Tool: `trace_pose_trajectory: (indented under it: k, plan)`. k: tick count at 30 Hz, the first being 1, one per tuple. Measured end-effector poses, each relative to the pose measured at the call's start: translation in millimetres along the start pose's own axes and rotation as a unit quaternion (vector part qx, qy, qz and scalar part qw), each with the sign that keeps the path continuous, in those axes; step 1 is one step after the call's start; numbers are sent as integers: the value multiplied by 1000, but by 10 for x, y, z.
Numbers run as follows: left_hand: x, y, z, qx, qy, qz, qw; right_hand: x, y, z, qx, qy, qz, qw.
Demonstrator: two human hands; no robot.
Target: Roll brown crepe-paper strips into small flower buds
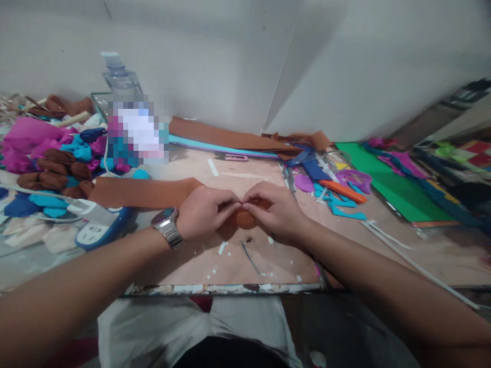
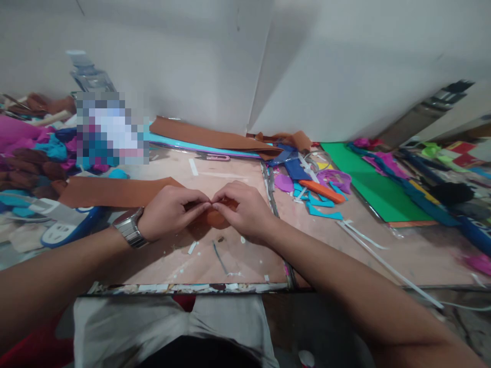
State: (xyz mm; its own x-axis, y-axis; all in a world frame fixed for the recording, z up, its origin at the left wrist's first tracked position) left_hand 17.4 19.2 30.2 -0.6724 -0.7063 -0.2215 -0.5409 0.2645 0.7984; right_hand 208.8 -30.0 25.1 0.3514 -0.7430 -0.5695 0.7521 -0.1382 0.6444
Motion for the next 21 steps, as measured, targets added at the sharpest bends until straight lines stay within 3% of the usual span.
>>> trace_pose_trajectory:
  k: [10, 14, 21]
  plan:
    - [33, -41, -16, -124, -74, -42, 989, 1, -8, 9, -23, -32, 12, 999]
    - [26, -61, -23, -140, -80, -34, 986, 10, -18, -10, -32, -41, 32, 998]
    - [6, -82, 3, -127, -68, 1, 990, 30, -57, -53, -88, -135, 53, 985]
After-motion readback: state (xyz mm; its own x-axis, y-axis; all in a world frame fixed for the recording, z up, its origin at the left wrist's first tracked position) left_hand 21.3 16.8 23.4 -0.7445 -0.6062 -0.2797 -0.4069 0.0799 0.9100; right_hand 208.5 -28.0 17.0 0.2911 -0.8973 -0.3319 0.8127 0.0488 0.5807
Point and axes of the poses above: each hand's wrist, its own x-axis away from the middle knuckle, its own y-axis out of the back of the hand, z = x × y, the point moved 3 cm from there along -x, towards the middle knuckle, and after that the axes turned 7 degrees about y, right-handed, at the moved point
